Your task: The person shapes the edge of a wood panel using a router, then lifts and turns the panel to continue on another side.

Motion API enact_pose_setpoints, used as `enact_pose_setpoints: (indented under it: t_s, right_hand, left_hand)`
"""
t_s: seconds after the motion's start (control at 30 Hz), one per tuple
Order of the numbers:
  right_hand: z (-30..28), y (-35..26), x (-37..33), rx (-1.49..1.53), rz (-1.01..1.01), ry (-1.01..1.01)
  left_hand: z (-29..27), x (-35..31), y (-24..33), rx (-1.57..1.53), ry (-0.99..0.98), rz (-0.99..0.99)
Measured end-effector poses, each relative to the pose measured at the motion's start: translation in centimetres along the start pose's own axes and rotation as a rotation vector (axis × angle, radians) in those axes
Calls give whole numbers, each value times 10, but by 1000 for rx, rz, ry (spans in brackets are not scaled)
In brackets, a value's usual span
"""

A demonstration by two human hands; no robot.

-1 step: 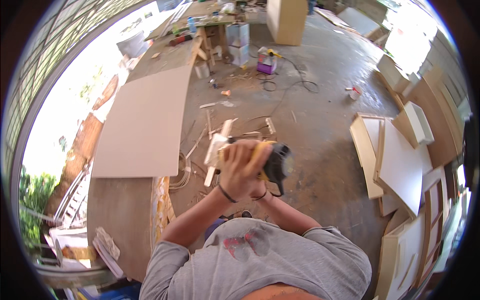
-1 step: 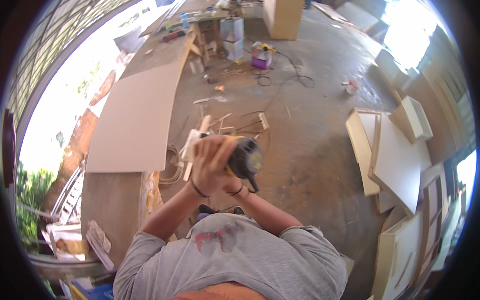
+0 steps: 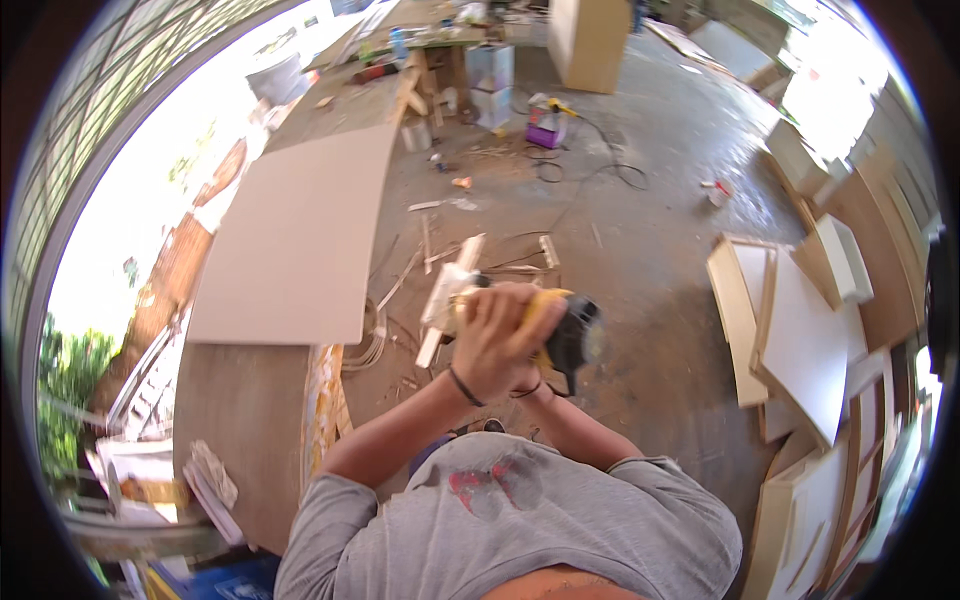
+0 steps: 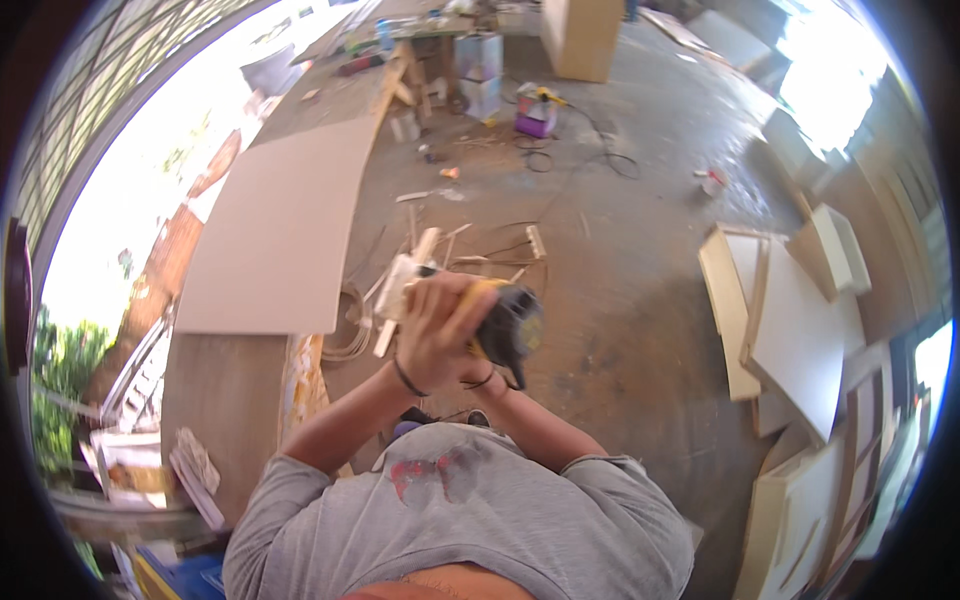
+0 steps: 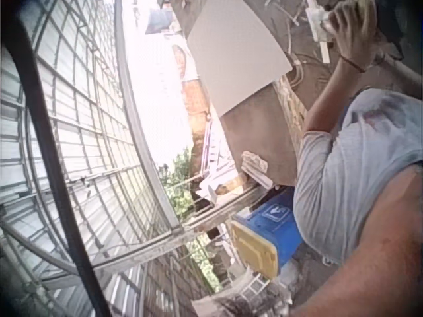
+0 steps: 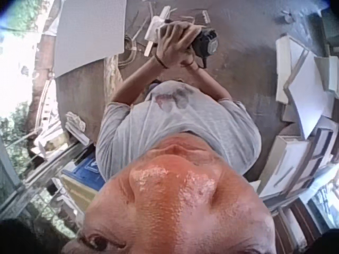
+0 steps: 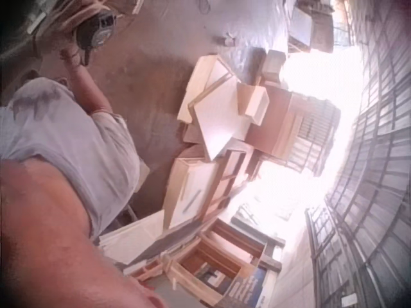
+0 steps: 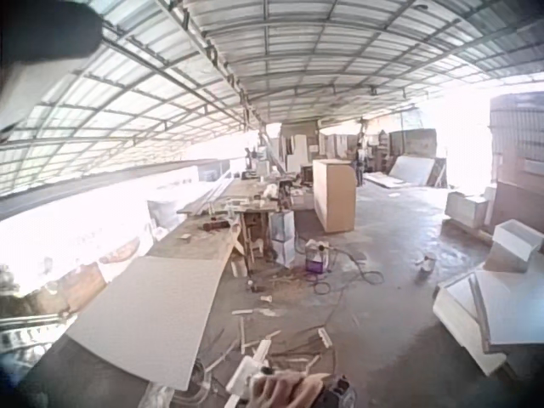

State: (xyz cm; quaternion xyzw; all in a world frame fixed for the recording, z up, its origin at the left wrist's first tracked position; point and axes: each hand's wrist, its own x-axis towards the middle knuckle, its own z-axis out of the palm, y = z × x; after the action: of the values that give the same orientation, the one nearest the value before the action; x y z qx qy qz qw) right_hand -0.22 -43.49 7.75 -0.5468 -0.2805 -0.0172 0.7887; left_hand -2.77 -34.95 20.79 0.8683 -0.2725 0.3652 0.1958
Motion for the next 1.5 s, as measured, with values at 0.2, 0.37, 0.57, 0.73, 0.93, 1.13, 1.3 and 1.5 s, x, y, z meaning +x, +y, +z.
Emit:
enact_pose_setpoints:
  t_s: [0.2, 0.37, 0.57, 0.73, 0.93, 1.13, 1.3, 1.5]
  right_hand:
    - [-30, -8, -9, 1, 90, -65]
    - [-37, -6, -9, 6, 130, -101]
    - [-39, -1, -10, 63, 168, -139]
    - [-32, -4, -5, 165, 190, -169]
    - [-25, 0, -11, 383, 237, -211]
    - [-21, -1, -25, 434, 266, -236]
    - [-28, -7, -21, 303, 90, -280]
    - [-38, -2, -22, 139, 157, -228]
  left_hand:
    - [-6, -3, 15, -210, -43, -5]
    - [-11, 11, 9, -546, 27, -57]
    - [-21, 3, 6, -597, 61, -67]
    - [-42, 10, 4, -737, -34, -177]
    - [-37, 7, -10, -956, -250, -454]
    - [-22, 1, -15, -1202, -421, -722]
    - [-7, 0, -14, -1091, -402, -566]
    - [-4, -2, -14, -1095, -304, -540]
